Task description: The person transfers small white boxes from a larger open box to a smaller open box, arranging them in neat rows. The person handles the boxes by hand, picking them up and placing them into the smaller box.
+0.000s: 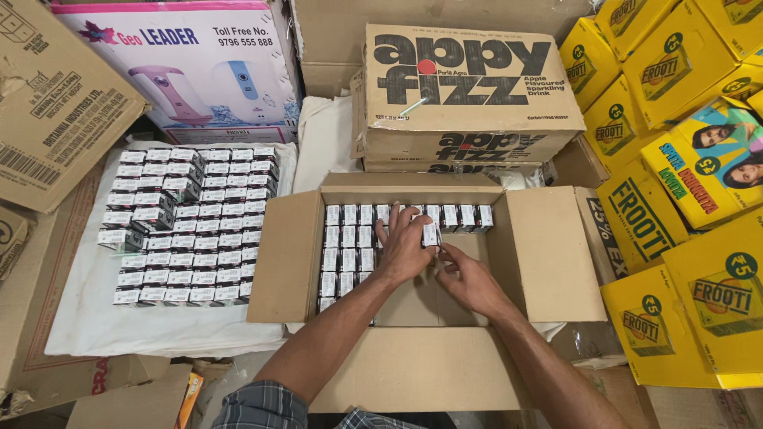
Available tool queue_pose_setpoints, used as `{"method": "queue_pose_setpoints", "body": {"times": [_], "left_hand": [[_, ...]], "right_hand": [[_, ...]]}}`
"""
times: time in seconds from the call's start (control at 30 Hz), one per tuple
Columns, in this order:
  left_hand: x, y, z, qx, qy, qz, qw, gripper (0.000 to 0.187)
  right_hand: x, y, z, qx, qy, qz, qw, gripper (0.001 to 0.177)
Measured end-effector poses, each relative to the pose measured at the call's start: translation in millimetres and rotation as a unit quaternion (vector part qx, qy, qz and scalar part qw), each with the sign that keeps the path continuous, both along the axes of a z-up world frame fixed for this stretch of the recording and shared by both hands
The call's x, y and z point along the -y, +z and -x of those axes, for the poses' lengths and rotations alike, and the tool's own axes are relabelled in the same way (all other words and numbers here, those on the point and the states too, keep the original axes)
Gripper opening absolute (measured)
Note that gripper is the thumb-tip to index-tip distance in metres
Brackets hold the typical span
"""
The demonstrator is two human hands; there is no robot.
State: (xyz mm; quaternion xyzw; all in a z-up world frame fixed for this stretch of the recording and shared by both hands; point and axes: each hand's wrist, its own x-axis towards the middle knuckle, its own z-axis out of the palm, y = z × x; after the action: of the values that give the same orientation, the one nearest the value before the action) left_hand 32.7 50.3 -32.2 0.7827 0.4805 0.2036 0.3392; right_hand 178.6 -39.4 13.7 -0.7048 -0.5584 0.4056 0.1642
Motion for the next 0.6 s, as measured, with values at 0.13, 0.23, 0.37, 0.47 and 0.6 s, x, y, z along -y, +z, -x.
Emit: {"method": "queue_pose_setpoints", "body": {"times": [0.13, 0.23, 0.37, 0.47, 0.6], "left_hand": [[-1, -2, -5, -0.021, 0.014, -0.02, 0.999, 0.054], [1, -7, -10, -0.067, 0.015, -0.065, 0.995, 0.057], [6, -1, -12, -0.091, 0.016, -0.118, 0.989, 0.051], [4, -4, -11, -0.106, 0.007, -0.144, 0.984, 0.049], [3, -11, -9, -0.132, -0.019, -0.181, 0.974, 0.042]], "right_hand": [[-9, 8, 0, 0.008, 0.034, 0.002, 0.999, 0.072], [-15, 17, 4, -0.006, 0.058, 0.039, 0.998, 0.076], [-20, 6, 0, 0.01, 0.088, 0.062, 0.994, 0.081], [-22, 13, 5, 0.008, 0.092, 0.066, 0.994, 0.08], [-23, 26, 11, -0.006, 0.091, 0.068, 0.993, 0.079]]}}
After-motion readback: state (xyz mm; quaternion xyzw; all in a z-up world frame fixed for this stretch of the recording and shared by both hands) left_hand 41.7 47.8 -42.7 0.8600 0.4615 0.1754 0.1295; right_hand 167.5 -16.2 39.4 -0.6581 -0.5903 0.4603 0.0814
